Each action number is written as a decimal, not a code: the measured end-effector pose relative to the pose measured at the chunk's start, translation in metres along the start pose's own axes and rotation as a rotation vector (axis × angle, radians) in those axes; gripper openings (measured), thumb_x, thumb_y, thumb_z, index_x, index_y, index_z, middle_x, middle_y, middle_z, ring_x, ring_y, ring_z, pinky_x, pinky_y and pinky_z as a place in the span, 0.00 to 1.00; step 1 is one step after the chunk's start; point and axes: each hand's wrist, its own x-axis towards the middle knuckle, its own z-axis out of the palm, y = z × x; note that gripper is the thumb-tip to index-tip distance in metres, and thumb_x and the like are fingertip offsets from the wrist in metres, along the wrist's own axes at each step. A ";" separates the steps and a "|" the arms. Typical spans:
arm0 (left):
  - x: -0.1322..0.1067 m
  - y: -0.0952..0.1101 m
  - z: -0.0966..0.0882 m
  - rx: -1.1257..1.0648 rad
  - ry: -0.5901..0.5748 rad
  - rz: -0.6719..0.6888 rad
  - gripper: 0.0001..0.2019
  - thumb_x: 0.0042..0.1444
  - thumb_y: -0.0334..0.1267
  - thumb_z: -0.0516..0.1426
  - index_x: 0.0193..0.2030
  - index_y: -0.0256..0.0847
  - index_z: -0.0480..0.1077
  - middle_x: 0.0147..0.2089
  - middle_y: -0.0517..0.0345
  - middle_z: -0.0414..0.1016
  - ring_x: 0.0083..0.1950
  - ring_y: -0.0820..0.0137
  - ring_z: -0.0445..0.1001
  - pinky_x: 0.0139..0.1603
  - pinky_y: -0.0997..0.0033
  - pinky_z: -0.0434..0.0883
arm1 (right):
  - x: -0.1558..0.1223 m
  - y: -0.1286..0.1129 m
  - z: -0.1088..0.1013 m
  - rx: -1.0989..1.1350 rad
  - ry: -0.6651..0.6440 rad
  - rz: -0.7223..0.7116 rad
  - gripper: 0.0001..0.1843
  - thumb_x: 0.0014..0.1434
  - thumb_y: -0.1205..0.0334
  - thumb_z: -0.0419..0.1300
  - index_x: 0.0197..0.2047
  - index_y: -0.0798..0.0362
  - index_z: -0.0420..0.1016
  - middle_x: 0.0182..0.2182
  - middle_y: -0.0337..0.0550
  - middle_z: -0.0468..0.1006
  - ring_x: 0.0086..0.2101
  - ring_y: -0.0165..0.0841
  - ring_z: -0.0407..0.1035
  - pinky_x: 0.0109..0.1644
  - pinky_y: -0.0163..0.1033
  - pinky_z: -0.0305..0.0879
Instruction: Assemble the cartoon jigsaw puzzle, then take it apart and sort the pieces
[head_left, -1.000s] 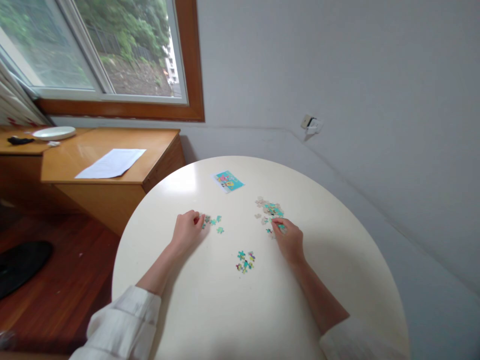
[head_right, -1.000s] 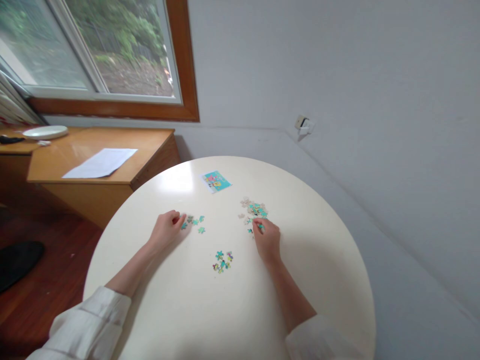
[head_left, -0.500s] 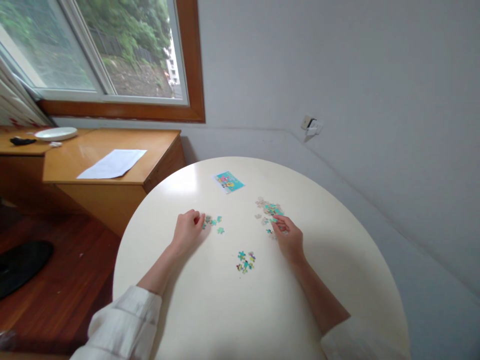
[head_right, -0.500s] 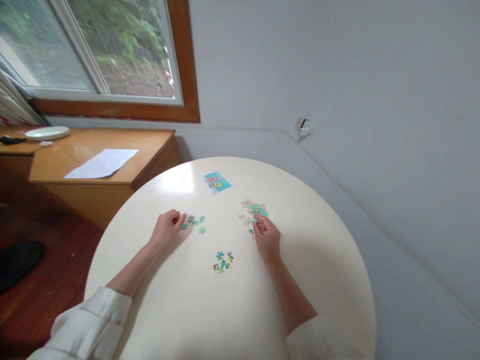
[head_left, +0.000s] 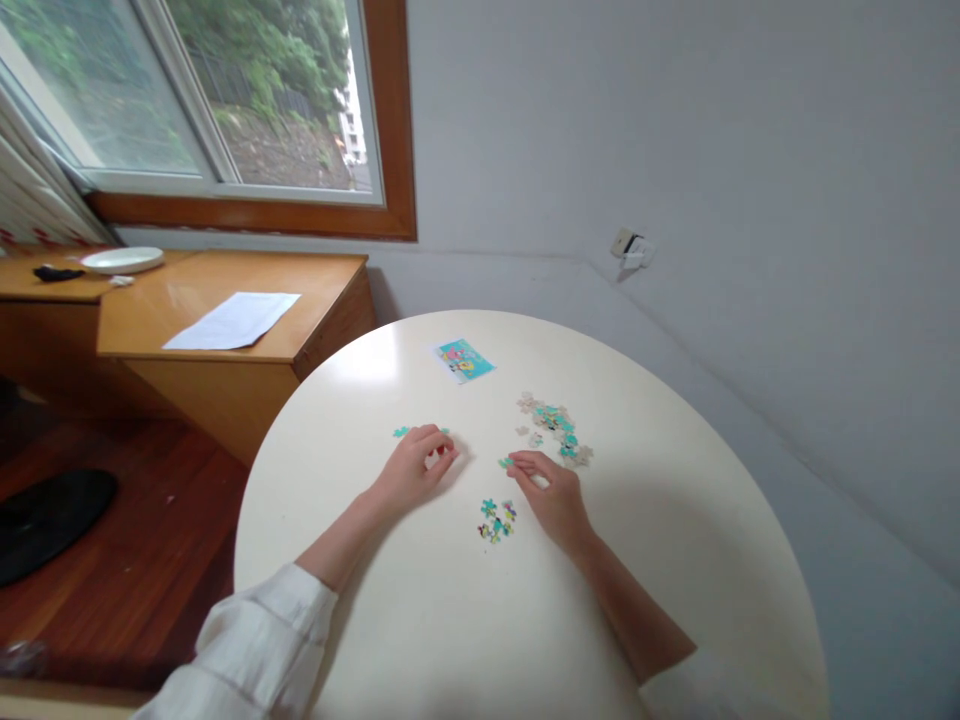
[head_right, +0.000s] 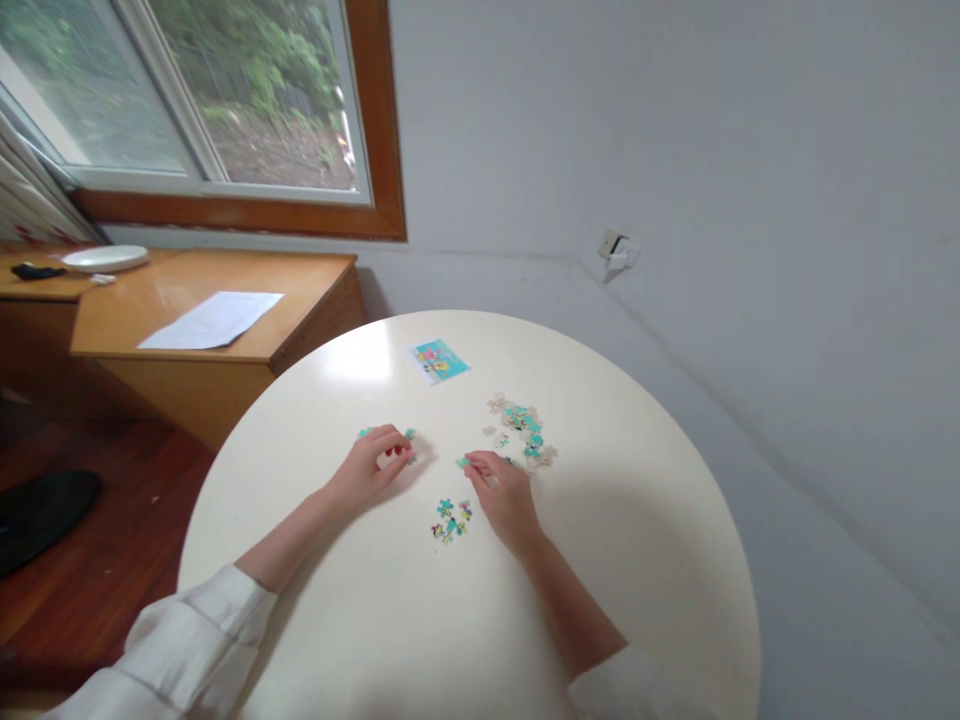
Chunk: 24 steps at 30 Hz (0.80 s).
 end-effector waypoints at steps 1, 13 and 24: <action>-0.001 0.003 0.002 -0.019 -0.033 0.020 0.10 0.58 0.40 0.50 0.33 0.40 0.70 0.31 0.54 0.71 0.35 0.71 0.67 0.40 0.71 0.64 | -0.001 -0.004 0.002 0.007 -0.021 -0.020 0.06 0.54 0.60 0.58 0.34 0.51 0.74 0.27 0.41 0.80 0.27 0.33 0.76 0.35 0.37 0.73; -0.003 0.020 0.018 -0.304 -0.180 0.052 0.08 0.54 0.35 0.53 0.33 0.40 0.73 0.28 0.57 0.73 0.29 0.74 0.67 0.33 0.75 0.64 | -0.006 -0.016 0.011 0.102 -0.218 -0.076 0.04 0.54 0.64 0.58 0.35 0.50 0.73 0.27 0.38 0.81 0.28 0.30 0.76 0.35 0.32 0.72; 0.011 -0.010 -0.001 -0.084 -0.039 -0.194 0.07 0.52 0.33 0.51 0.26 0.39 0.67 0.29 0.57 0.69 0.33 0.70 0.66 0.37 0.70 0.63 | -0.003 -0.010 0.008 0.004 -0.106 -0.028 0.08 0.54 0.61 0.58 0.38 0.50 0.74 0.23 0.36 0.78 0.24 0.28 0.73 0.31 0.31 0.70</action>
